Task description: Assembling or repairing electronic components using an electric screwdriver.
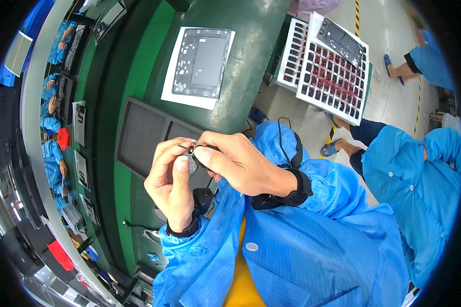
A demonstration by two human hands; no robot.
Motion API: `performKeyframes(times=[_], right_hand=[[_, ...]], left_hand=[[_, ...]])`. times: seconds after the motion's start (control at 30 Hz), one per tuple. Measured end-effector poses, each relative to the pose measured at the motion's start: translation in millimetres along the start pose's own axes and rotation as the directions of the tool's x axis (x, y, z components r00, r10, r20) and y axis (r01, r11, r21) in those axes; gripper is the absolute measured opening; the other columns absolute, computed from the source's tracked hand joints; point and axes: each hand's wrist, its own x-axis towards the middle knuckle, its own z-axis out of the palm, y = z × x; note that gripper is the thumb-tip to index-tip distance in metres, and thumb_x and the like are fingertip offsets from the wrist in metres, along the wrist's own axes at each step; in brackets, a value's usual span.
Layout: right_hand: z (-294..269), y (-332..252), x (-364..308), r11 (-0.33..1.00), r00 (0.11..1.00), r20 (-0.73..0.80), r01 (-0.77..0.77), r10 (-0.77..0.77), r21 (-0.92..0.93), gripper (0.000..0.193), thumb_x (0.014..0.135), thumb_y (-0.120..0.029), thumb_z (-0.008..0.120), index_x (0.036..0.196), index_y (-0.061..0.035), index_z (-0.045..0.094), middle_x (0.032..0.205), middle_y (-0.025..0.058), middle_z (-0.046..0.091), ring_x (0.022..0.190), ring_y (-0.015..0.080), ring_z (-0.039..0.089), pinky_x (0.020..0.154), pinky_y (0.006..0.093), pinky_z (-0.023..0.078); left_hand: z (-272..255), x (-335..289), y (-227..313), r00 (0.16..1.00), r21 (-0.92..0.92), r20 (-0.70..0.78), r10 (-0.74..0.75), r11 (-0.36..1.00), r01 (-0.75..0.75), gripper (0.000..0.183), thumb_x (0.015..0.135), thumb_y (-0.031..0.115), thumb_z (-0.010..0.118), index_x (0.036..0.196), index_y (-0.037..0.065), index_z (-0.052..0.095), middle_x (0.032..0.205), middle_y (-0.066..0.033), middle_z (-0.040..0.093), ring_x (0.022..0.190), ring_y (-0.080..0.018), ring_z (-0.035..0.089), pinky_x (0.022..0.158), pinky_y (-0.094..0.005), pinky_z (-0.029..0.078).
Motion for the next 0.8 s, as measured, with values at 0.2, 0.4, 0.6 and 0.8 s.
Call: performKeyframes(times=[0.2,0.4,0.6,0.8], right_hand=[[4,-3,2,1.000,1.000,-0.014,0.024,-0.024,-0.002,0.029,0.089,-0.022,0.041,0.081,0.0032,0.053,0.059,0.0041,0.051,0.054,0.0094,0.050,0.050,0.0258,0.040],[2,-1,4,0.999,0.999,-0.022,0.034,-0.035,-0.018,0.028,0.087,-0.019,0.040,0.084,0.0055,0.053,0.058,0.0084,0.051,0.053,0.0138,0.052,0.048,0.0293,0.040],[2,1,7,0.996,0.998,-0.012,0.057,-0.058,-0.073,0.026,0.085,-0.018,0.040,0.083,0.0059,0.052,0.057,0.0125,0.051,0.052,0.0183,0.053,0.049,0.0321,0.040],[3,-3,11,0.994,0.998,0.010,0.056,-0.056,-0.091,0.027,0.084,-0.017,0.040,0.086,0.0063,0.053,0.060,0.0138,0.052,0.054,0.0199,0.055,0.050,0.0324,0.042]], left_hand=[[7,-5,1,0.995,-0.169,-0.024,-0.092,0.982,0.087,0.017,0.081,-0.004,0.057,0.097,-0.006,0.060,0.101,-0.0163,0.057,0.091,-0.0211,0.056,0.076,-0.0289,0.047],[3,-2,-6,0.999,-0.009,0.014,0.037,0.999,-0.037,0.017,0.079,-0.006,0.057,0.095,-0.005,0.061,0.100,-0.0166,0.058,0.096,-0.0253,0.057,0.081,-0.0343,0.047],[-2,6,-6,0.999,0.038,0.030,0.039,0.999,-0.040,0.013,0.079,-0.005,0.057,0.090,-0.005,0.062,0.094,-0.0157,0.061,0.094,-0.0272,0.058,0.083,-0.0357,0.046],[-8,10,-7,0.997,0.051,0.052,0.052,0.997,-0.054,0.012,0.079,-0.003,0.058,0.090,-0.005,0.062,0.093,-0.0155,0.061,0.094,-0.0278,0.058,0.083,-0.0365,0.046]])
